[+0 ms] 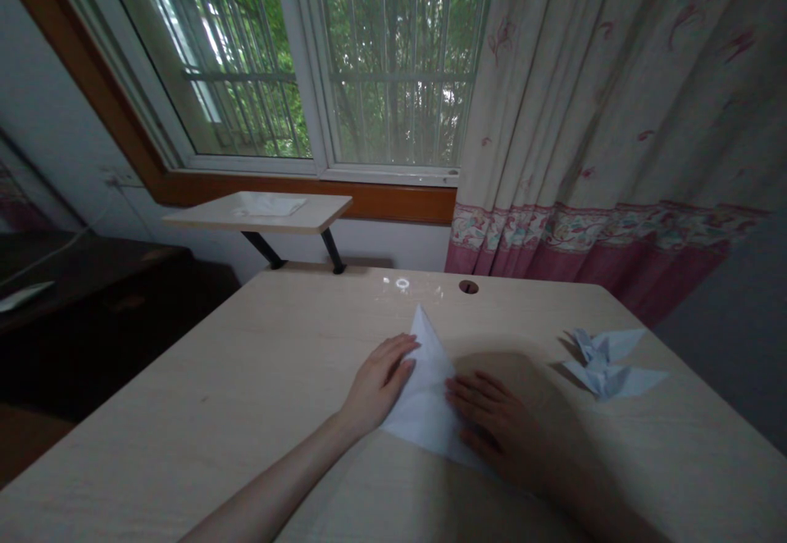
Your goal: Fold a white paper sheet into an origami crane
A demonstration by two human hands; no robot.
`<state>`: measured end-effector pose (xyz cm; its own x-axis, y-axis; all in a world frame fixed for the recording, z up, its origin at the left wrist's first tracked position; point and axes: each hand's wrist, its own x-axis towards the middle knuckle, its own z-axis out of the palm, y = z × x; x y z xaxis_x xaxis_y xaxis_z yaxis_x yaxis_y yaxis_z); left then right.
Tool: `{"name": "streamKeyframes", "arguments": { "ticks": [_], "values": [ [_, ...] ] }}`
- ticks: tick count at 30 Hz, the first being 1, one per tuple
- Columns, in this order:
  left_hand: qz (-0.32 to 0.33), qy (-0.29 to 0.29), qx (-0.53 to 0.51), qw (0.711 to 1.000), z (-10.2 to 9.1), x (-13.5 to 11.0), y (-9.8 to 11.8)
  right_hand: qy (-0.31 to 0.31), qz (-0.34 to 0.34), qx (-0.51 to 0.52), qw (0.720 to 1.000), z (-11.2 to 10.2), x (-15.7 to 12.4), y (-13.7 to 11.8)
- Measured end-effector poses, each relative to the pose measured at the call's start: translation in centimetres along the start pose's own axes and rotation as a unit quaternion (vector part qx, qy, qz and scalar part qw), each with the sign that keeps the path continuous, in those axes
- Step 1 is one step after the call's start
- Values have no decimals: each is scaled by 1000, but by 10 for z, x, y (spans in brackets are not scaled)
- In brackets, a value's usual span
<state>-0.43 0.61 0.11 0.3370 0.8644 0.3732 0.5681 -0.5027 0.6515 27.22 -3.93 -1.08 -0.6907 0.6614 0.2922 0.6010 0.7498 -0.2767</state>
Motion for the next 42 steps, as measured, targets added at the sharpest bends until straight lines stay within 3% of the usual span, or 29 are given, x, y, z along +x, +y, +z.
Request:
{"name": "streamKeyframes", "arguments": {
  "ticks": [4,9,19,25,30,42],
  "values": [
    [54,-81,95,991,2,-1,1,-20,0,-3,1000,-1,1,1],
    [96,-123,179,971,2,-4,2,-33,6,0,999,-2,0,0],
    [123,-133,189,965,4,-7,1,-63,0,-25,998,-11,4,-4],
    [134,-166,191,958,-4,-8,13,-41,-12,-75,996,-9,2,-4],
    [136,-195,203,950,-3,-9,22,-12,19,-125,992,-4,-1,-7],
    [123,-165,264,942,3,-13,33,43,59,-150,986,19,-5,-8]
  ]
}}
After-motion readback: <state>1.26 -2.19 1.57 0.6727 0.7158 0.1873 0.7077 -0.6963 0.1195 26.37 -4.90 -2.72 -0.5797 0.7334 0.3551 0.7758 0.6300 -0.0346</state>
